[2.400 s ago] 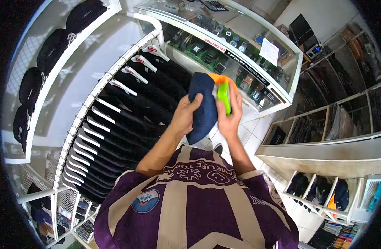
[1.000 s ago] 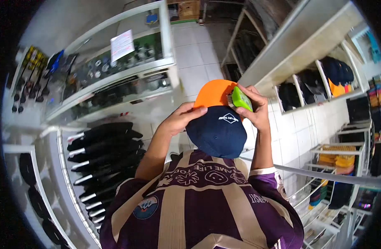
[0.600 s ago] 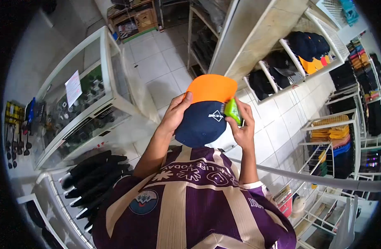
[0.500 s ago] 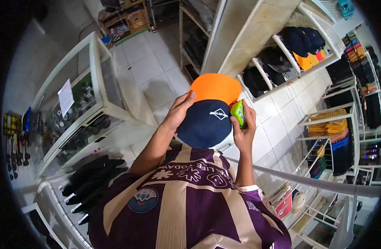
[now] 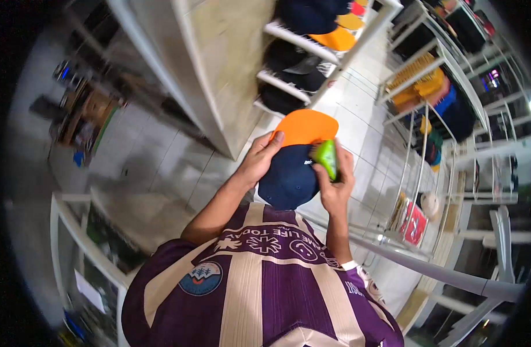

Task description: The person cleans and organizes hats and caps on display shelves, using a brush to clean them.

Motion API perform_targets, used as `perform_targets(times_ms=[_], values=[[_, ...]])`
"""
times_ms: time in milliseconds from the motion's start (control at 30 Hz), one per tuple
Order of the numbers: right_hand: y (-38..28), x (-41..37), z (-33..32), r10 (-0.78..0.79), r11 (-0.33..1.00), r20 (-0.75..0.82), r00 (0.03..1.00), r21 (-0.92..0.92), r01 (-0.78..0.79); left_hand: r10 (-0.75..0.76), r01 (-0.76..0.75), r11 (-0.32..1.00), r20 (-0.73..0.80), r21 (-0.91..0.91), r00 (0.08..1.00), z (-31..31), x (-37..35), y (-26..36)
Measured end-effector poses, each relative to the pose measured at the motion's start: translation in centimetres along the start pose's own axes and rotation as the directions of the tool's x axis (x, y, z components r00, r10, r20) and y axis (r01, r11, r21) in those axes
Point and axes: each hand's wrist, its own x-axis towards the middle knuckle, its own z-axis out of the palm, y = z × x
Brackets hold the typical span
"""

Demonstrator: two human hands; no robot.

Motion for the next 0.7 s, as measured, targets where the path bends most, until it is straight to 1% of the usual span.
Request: perform_targets(times_ms=[33,67,100,133,167,200,267,300,333,400,433,467,500,533,567,600,633,667,700], values=[[0.8,1.2,0.1,-0.034,0.996,0.019,0.999,-0.084,0.036,-0.046,0.051,0.997,0.082,-0.057,0.996,0.1,1.9,-0.1],[1.6,2.3,-0.2,-0.053,0.992,0.018,0.998,-0.117,0.054,-0.091,0.109,0.988,0.166,-0.105,0.982,0.2,3.2,0.2],[2.9,3.1,-0.8,-0.030,0.997,-0.021,0.999,-0.066,0.029,-0.095,0.117,0.989,0.221,-0.086,0.971,0.4,4.6,1.1],[4.4,4.4,-1.6,-0.020,1.000,-0.060,0.998,-0.008,0.019,-0.093,0.132,0.983,0.267,-0.131,0.959,0.6,6.0,2.5],[5.3,5.2,-2.7,0.040,0.996,-0.095,0.995,-0.081,-0.048,-0.088,0.148,0.974,0.310,-0.173,0.946,0.6,7.5,3.7],[5.9,5.9,-3.5,0.111,0.985,-0.163,0.980,-0.112,-0.130,-0.088,0.153,0.975,0.352,-0.163,0.932,0.1,9.3,4.3],[6.4,7.4,-4.1,0.094,0.990,-0.348,0.933,-0.065,-0.125,-0.091,0.142,0.981,0.337,-0.130,0.937,1.0,12.3,4.7],[4.8,8.0,-3.9,0.041,0.991,-0.390,0.920,-0.099,-0.086,-0.134,0.189,0.974,0.359,-0.122,0.924,1.5,13.3,4.7],[3.7,9.2,-3.8,-0.027,0.984,-0.423,0.906,-0.171,-0.050,-0.115,0.157,0.983,0.340,-0.098,0.933,2.8,14.8,5.0],[2.4,10.2,-2.9,-0.076,0.980,-0.310,0.948,-0.200,0.013,-0.143,0.135,0.990,0.401,0.048,0.905,4.1,17.4,3.6],[2.0,10.6,-2.7,-0.115,0.942,-0.277,0.954,-0.336,0.016,-0.158,0.147,0.987,0.426,0.059,0.891,4.7,18.2,3.2],[2.7,10.8,-3.4,-0.107,0.939,-0.306,0.946,-0.343,-0.004,-0.186,0.184,0.981,0.518,0.056,0.835,5.2,19.0,3.0],[4.2,10.8,-4.5,-0.089,0.946,-0.426,0.900,-0.319,-0.058,-0.209,0.223,0.973,0.598,0.052,0.773,5.7,19.7,2.7],[5.8,10.9,-5.5,-0.069,0.952,-0.532,0.844,-0.287,-0.103,-0.220,0.232,0.971,0.608,0.059,0.763,6.2,20.3,2.7],[7.6,11.1,-6.4,-0.029,0.937,-0.663,0.748,-0.279,-0.211,-0.258,0.299,0.953,0.616,0.037,0.744,6.8,20.8,3.0],[7.6,11.3,-6.6,-0.023,0.934,-0.673,0.739,-0.279,-0.225,-0.296,0.366,0.930,0.626,0.017,0.721,7.4,21.4,3.0],[7.3,11.6,-7.0,-0.017,0.937,-0.696,0.718,-0.261,-0.232,-0.303,0.374,0.927,0.636,0.024,0.709,8.1,22.0,2.5],[7.1,12.2,-7.4,-0.012,0.941,-0.718,0.695,-0.244,-0.236,-0.315,0.375,0.926,0.611,0.032,0.726,9.0,22.7,1.8],[6.5,13.0,-7.1,-0.134,0.931,-0.623,0.770,-0.345,-0.117,-0.336,0.383,0.923,0.583,0.046,0.740,9.7,23.3,1.0]])
